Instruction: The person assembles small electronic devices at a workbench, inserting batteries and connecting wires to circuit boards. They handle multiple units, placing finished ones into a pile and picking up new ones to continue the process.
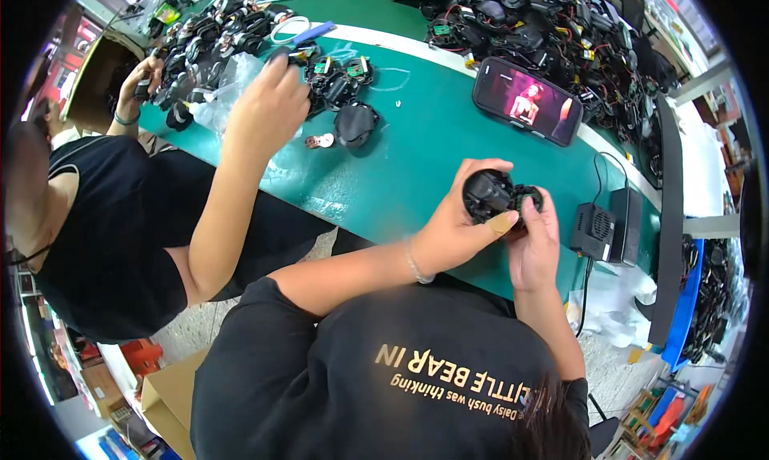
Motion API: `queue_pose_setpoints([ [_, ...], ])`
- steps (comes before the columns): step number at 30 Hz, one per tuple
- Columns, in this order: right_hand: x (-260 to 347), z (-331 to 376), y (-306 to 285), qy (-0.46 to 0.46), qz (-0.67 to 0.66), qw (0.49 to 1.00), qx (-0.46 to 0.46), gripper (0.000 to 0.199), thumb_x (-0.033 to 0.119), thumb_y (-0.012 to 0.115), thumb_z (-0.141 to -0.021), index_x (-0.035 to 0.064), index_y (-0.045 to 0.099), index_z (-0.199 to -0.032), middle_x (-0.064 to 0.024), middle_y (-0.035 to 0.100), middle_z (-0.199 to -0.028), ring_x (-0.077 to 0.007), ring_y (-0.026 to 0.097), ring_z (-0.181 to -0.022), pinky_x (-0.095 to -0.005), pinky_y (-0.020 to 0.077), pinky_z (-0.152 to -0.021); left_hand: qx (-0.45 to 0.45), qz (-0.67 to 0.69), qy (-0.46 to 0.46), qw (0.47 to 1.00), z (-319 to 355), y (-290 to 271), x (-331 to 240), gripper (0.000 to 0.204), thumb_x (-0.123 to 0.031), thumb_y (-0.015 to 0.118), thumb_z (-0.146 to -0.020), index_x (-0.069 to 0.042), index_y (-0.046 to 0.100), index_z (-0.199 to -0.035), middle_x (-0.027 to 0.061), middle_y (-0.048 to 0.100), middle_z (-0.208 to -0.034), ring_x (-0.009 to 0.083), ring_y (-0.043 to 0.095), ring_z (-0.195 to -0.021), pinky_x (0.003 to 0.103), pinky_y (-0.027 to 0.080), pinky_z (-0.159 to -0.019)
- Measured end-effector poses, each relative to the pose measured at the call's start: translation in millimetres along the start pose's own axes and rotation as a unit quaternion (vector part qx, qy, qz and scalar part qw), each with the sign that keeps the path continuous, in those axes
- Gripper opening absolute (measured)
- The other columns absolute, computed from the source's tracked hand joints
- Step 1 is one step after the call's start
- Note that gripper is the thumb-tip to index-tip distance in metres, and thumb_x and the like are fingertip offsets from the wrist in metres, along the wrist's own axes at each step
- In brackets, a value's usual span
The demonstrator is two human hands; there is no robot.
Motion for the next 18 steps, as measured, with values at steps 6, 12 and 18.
queue_pose_setpoints([
  [6,30.2,-6.0,2.0,-0.094,0.051,0.994,0.013,0.014,0.015,0.057,-0.095,0.0053,0.051,-0.103,-0.0036,0.059,-0.088,-0.0099,0.056,-0.073,-0.0243,0.045,-0.06,0.151,0.255,-0.225,0.928,15.9,-2.0,12.1,0.048,-0.029,0.065,-0.09,-0.006,0.045,-0.128,0.0134,0.055,-0.12,0.0267,0.058,-0.113,0.039,0.054,-0.086],
  [12,23.6,-1.6,11.2,-0.019,0.118,0.991,0.06,0.013,0.013,0.055,-0.095,0.003,0.05,-0.101,-0.0029,0.059,-0.081,-0.0072,0.055,-0.066,-0.0213,0.0447,-0.053,0.173,0.329,-0.343,0.863,16.9,11.1,22.7,0.029,-0.025,0.048,-0.099,-0.005,0.046,-0.119,0.0156,0.059,-0.11,0.0276,0.061,-0.105,0.039,0.054,-0.084],
  [18,16.7,3.6,7.9,0.017,0.118,0.989,0.084,0.015,0.016,0.05,-0.098,0.0021,0.049,-0.105,-0.0036,0.058,-0.085,-0.006,0.054,-0.063,-0.021,0.0448,-0.053,0.202,0.298,-0.389,0.848,16.2,23.0,30.1,0.044,-0.027,0.042,-0.1,-0.004,0.034,-0.137,0.0245,0.061,-0.103,0.0346,0.066,-0.09,0.041,0.055,-0.078],
])
Point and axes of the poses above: each hand's wrist, its own z-axis away from the middle knuckle, its own y-axis out of the palm, x = y × z, the point moved 8 cm from there along -z, towards the middle knuckle
